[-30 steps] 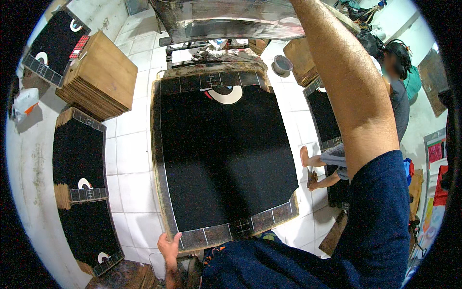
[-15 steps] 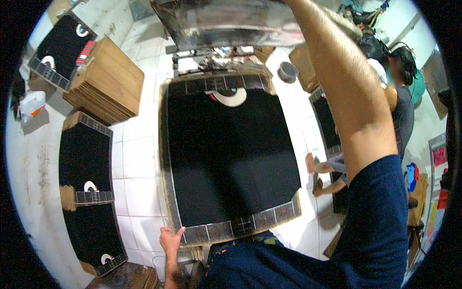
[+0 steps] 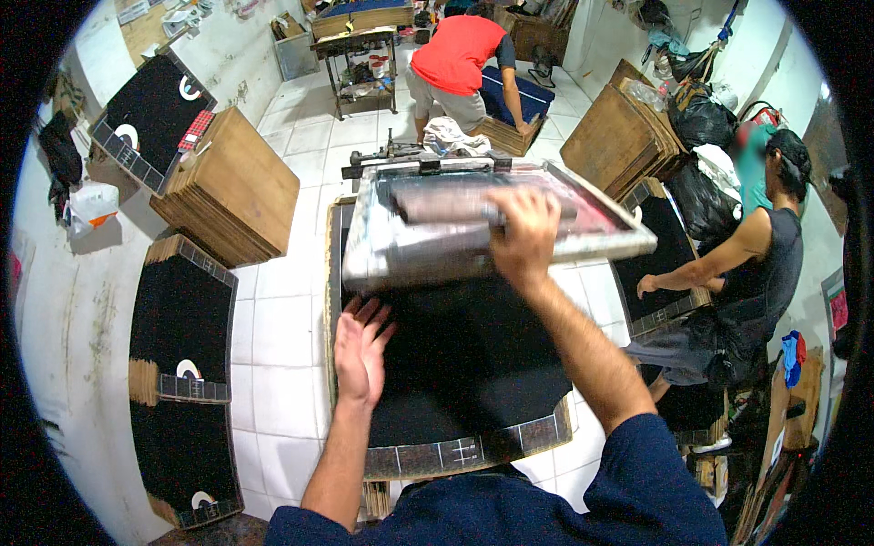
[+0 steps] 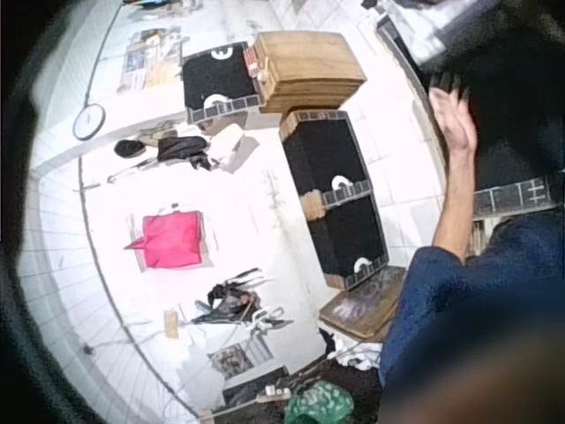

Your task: The person performs screen printing on black skateboard decks. They place a deck on the press, lower the screen, and use a squeegee to pull ink across the mesh. After lifting the screen to reveal the printed design, they remove the deck and repeat the process on subsequent decks.

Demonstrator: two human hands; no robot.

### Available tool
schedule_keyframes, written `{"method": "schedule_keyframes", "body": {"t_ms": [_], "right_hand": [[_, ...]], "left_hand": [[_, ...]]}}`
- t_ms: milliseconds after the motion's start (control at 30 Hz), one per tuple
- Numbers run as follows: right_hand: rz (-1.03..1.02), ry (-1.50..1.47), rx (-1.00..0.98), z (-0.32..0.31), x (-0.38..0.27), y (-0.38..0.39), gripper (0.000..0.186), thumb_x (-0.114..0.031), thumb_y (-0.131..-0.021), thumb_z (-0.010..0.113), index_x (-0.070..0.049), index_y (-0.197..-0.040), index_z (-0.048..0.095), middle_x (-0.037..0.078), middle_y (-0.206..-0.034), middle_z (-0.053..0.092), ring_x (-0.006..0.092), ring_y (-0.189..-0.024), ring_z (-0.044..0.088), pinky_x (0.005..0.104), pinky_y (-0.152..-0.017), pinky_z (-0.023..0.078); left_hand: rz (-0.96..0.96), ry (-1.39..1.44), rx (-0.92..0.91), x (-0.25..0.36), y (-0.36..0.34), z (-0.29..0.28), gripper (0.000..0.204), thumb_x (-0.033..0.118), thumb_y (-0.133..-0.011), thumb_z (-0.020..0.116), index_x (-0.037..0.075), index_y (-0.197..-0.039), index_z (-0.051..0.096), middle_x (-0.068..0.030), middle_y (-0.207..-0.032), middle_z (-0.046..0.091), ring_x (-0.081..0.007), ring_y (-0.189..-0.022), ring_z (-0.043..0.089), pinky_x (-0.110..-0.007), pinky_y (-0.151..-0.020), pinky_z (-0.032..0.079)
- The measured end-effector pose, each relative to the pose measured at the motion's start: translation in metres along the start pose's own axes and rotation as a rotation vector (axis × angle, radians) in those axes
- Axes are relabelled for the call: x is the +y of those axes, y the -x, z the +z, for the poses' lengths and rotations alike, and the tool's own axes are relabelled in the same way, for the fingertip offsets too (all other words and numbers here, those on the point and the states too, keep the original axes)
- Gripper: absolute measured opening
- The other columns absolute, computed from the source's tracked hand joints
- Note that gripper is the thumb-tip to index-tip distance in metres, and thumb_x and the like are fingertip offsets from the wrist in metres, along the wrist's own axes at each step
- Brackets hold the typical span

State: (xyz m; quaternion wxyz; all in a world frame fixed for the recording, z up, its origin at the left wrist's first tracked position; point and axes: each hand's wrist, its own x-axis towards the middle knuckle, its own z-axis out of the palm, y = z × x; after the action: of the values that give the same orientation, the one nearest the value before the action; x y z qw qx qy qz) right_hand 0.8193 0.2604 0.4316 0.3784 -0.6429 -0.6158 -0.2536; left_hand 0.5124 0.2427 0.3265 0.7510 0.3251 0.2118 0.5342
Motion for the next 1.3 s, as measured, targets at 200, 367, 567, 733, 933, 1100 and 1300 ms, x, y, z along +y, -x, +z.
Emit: {"method": "schedule_keyframes", "body": {"t_ms": [200, 367, 567, 733, 933, 1100, 1300], "right_hand": [[0.047, -0.087, -0.201, 0.050, 0.004, 0.109, 0.050, 0.005, -0.068, 0.068, -0.018, -0.112, 0.072, 0.000, -0.106, 0.071, 0.0249, -0.111, 0.062, 0.0477, -0.104, 0.038], [0.013, -0.052, -0.397, 0.134, 0.050, 0.096, 0.041, -0.002, -0.075, 0.075, -0.018, -0.112, 0.071, 0.002, -0.102, 0.067, 0.0257, -0.104, 0.060, 0.0483, -0.099, 0.039], [-0.042, 0.174, -0.716, 0.212, 0.080, 0.070, 0.036, -0.021, -0.077, 0.085, -0.017, -0.108, 0.067, 0.006, -0.102, 0.072, 0.0295, -0.108, 0.065, 0.0511, -0.095, 0.044], [0.072, 0.129, -1.054, 0.235, 0.093, 0.044, 0.045, -0.038, -0.073, 0.091, -0.014, -0.107, 0.070, 0.012, -0.100, 0.077, 0.0299, -0.104, 0.073, 0.0513, -0.086, 0.052], [0.006, 0.117, -1.062, 0.205, 0.082, 0.051, 0.043, -0.037, -0.077, 0.088, -0.014, -0.108, 0.070, 0.009, -0.100, 0.075, 0.0328, -0.101, 0.071, 0.0505, -0.083, 0.049], [-0.020, 0.102, -0.930, 0.204, 0.076, 0.080, 0.037, -0.029, -0.076, 0.088, -0.014, -0.103, 0.067, 0.005, -0.100, 0.070, 0.0289, -0.104, 0.067, 0.0470, -0.086, 0.046], [-0.049, 0.137, -0.855, 0.291, 0.116, 0.009, 0.038, -0.030, -0.078, 0.087, -0.014, -0.106, 0.067, 0.007, -0.100, 0.072, 0.0321, -0.101, 0.069, 0.0500, -0.083, 0.048]], "left_hand": [[-0.579, 0.328, 0.867, -0.061, -0.018, -0.006, 0.096, 0.073, -0.094, 0.045, 0.008, -0.164, 0.030, -0.0205, -0.170, 0.027, -0.0386, -0.156, 0.029, -0.056, -0.127, 0.020], [-0.576, -0.230, 1.053, -0.116, 0.026, -0.073, 0.074, 0.054, -0.096, 0.063, 0.005, -0.150, 0.048, -0.0212, -0.151, 0.049, -0.0335, -0.137, 0.051, -0.052, -0.116, 0.038], [0.168, -1.626, 0.208, -0.129, 0.027, -0.108, 0.107, 0.043, -0.076, 0.092, -0.003, -0.156, 0.037, -0.0265, -0.155, 0.046, -0.0388, -0.145, 0.045, -0.053, -0.121, 0.033], [0.234, -1.858, 0.048, -0.135, 0.021, -0.118, 0.122, 0.058, -0.070, 0.092, -0.008, -0.155, 0.034, -0.0285, -0.158, 0.042, -0.0398, -0.151, 0.038, -0.060, -0.124, 0.027], [0.181, -1.852, 0.036, -0.135, 0.023, -0.119, 0.123, 0.053, -0.070, 0.093, -0.008, -0.157, 0.030, -0.0287, -0.159, 0.041, -0.0413, -0.150, 0.039, -0.060, -0.123, 0.028], [0.180, -1.846, 0.023, -0.133, 0.021, -0.117, 0.122, 0.051, -0.071, 0.093, -0.009, -0.157, 0.030, -0.0293, -0.158, 0.041, -0.0421, -0.150, 0.038, -0.061, -0.124, 0.027], [0.147, -1.856, 0.022, -0.136, 0.019, -0.118, 0.119, 0.047, -0.071, 0.093, -0.009, -0.156, 0.030, -0.0294, -0.156, 0.042, -0.0423, -0.150, 0.039, -0.062, -0.123, 0.027]]}}
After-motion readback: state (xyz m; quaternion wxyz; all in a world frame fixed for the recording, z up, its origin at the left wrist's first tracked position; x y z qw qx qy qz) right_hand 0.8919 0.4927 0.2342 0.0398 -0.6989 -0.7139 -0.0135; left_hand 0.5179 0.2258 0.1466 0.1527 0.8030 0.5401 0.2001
